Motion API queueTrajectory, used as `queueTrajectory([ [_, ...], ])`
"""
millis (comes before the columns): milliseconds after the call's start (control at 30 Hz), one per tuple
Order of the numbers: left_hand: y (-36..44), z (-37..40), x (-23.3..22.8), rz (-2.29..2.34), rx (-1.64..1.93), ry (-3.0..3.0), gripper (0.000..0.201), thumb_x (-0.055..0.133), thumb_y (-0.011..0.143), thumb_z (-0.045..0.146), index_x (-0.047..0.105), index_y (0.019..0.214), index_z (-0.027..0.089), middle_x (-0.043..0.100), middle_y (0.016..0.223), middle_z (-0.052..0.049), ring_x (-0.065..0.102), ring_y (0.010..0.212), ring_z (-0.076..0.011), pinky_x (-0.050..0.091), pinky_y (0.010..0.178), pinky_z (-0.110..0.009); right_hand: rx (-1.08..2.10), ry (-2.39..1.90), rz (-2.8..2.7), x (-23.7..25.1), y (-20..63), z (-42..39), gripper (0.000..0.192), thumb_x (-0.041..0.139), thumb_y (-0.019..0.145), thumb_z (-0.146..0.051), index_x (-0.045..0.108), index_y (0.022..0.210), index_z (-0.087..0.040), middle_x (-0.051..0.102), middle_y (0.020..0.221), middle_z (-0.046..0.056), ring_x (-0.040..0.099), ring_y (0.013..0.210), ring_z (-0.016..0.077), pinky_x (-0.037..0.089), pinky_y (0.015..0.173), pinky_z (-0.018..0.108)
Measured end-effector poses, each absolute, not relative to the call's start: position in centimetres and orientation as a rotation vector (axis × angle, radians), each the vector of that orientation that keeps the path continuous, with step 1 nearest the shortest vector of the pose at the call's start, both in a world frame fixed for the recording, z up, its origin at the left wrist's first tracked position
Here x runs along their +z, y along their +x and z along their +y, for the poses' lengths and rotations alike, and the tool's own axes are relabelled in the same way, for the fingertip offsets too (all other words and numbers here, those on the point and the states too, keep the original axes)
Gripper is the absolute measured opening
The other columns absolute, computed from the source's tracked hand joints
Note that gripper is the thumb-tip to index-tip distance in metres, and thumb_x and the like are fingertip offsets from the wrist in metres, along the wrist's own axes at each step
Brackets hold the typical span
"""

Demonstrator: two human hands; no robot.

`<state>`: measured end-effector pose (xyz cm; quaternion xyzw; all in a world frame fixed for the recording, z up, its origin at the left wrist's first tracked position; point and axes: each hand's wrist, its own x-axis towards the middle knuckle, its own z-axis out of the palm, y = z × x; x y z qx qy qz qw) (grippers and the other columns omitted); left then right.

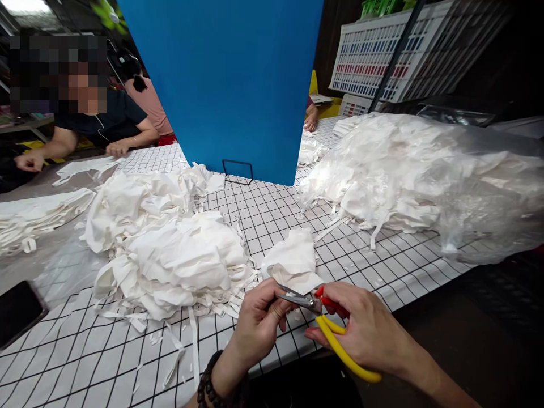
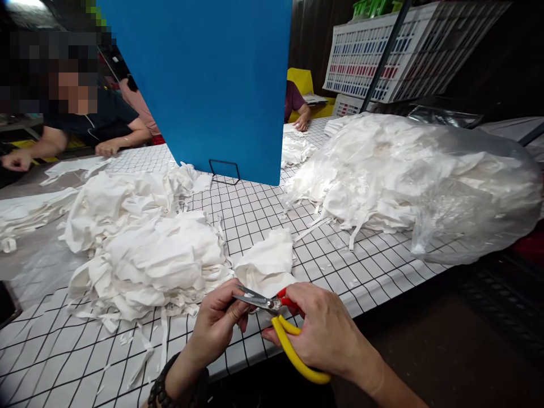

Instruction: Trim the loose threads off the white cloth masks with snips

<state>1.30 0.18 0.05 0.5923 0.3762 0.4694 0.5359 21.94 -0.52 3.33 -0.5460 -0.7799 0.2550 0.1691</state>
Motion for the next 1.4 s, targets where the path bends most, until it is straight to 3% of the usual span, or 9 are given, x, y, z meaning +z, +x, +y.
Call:
queueTrajectory([
  [267,1.1,0.2,0.3,0.884,1.08,1.344,0.023,0.06,0.089,0.03,0.067,0.074,0.014,0.055,0.074,-0.002,0.051,0.047,-0.0059,0.042,0.043,-0.017,0.771,-1.531,-2.193,2.7,21.6,-0.3,0.044,0.07,0.071,-0.059,0.05,0.067,-0.021,0.053,0.063,-0.003,0.044,0.057,0.012,0.031,0.052,0.024],
  [433,1.1,0.1,0.0,0.868,1.058,1.269,0.025,0.061,0.089,0.032,0.067,0.074,0.013,0.054,0.074,-0.001,0.053,0.047,-0.0055,0.041,0.043,-0.017,0.852,-1.482,-2.131,1.6,21.5,-0.5,0.039,0.073,0.072,-0.049,0.049,0.063,-0.019,0.049,0.058,-0.004,0.04,0.053,0.01,0.029,0.05,0.023],
  [600,1.1,0.5,-0.4,0.873,1.098,1.27,0.025,0.059,0.09,0.031,0.064,0.073,0.013,0.055,0.075,-0.001,0.055,0.048,-0.006,0.042,0.048,-0.02,1.113,-1.489,-1.907,1.1,22.7,0.0,0.034,0.077,0.069,-0.042,0.051,0.066,-0.019,0.045,0.058,-0.006,0.038,0.054,0.0095,0.031,0.048,0.022],
  [733,-0.6,1.2,0.2,0.928,1.237,1.291,0.021,0.057,0.091,0.029,0.064,0.077,0.016,0.055,0.079,-0.002,0.055,0.058,-0.0097,0.045,0.056,-0.023,1.199,-1.578,-1.535,-0.2,25.6,1.4,0.027,0.073,0.074,-0.041,0.056,0.078,-0.02,0.059,0.07,-0.002,0.053,0.063,0.0133,0.045,0.057,0.023],
  [933,-6.6,1.2,1.3,1.398,1.27,1.391,0.025,0.059,0.087,0.037,0.065,0.075,0.016,0.059,0.115,-0.009,0.055,0.088,-0.0197,0.044,0.065,-0.025,1.172,-1.677,-1.364,-3.3,27.1,2.0,0.035,0.076,0.068,-0.033,0.059,0.096,-0.022,0.069,0.097,0.005,0.067,0.084,0.0206,0.054,0.073,0.031],
  [1133,-8.7,0.4,0.7,1.779,0.972,1.426,0.036,0.054,0.086,0.052,0.064,0.085,0.018,0.059,0.084,-0.003,0.049,0.064,-0.0151,0.044,0.063,-0.028,1.068,-1.793,-1.618,-4.1,23.2,0.9,0.041,0.078,0.064,-0.034,0.06,0.098,-0.021,0.067,0.087,0.003,0.062,0.071,0.0184,0.048,0.06,0.029],
  [1267,-6.7,-0.2,2.1,2.235,1.187,1.467,0.047,0.065,0.077,0.051,0.06,0.109,0.016,0.054,0.106,-0.009,0.053,0.076,-0.0195,0.048,0.064,-0.031,1.201,-1.755,-1.547,-3.5,22.3,1.2,0.03,0.073,0.069,-0.033,0.06,0.093,-0.02,0.063,0.08,0.001,0.06,0.071,0.0168,0.047,0.064,0.029],
  [1333,-4.9,-0.7,2.6,2.14,1.208,1.509,0.04,0.063,0.081,0.046,0.062,0.108,0.017,0.056,0.104,-0.009,0.053,0.077,-0.0195,0.047,0.063,-0.03,1.401,-1.602,-1.358,-3.1,22.5,1.6,0.031,0.077,0.066,-0.032,0.058,0.088,-0.02,0.061,0.08,-0.001,0.059,0.072,0.015,0.048,0.068,0.028],
  [1400,-2.7,-1.2,2.3,1.715,0.98,1.488,0.032,0.057,0.086,0.046,0.067,0.097,0.018,0.06,0.085,-0.006,0.054,0.068,-0.0176,0.045,0.058,-0.027,1.558,-1.418,-1.186,-2.6,22.6,1.8,0.037,0.082,0.061,-0.032,0.053,0.08,-0.019,0.058,0.079,-0.002,0.058,0.07,0.0129,0.049,0.069,0.027],
])
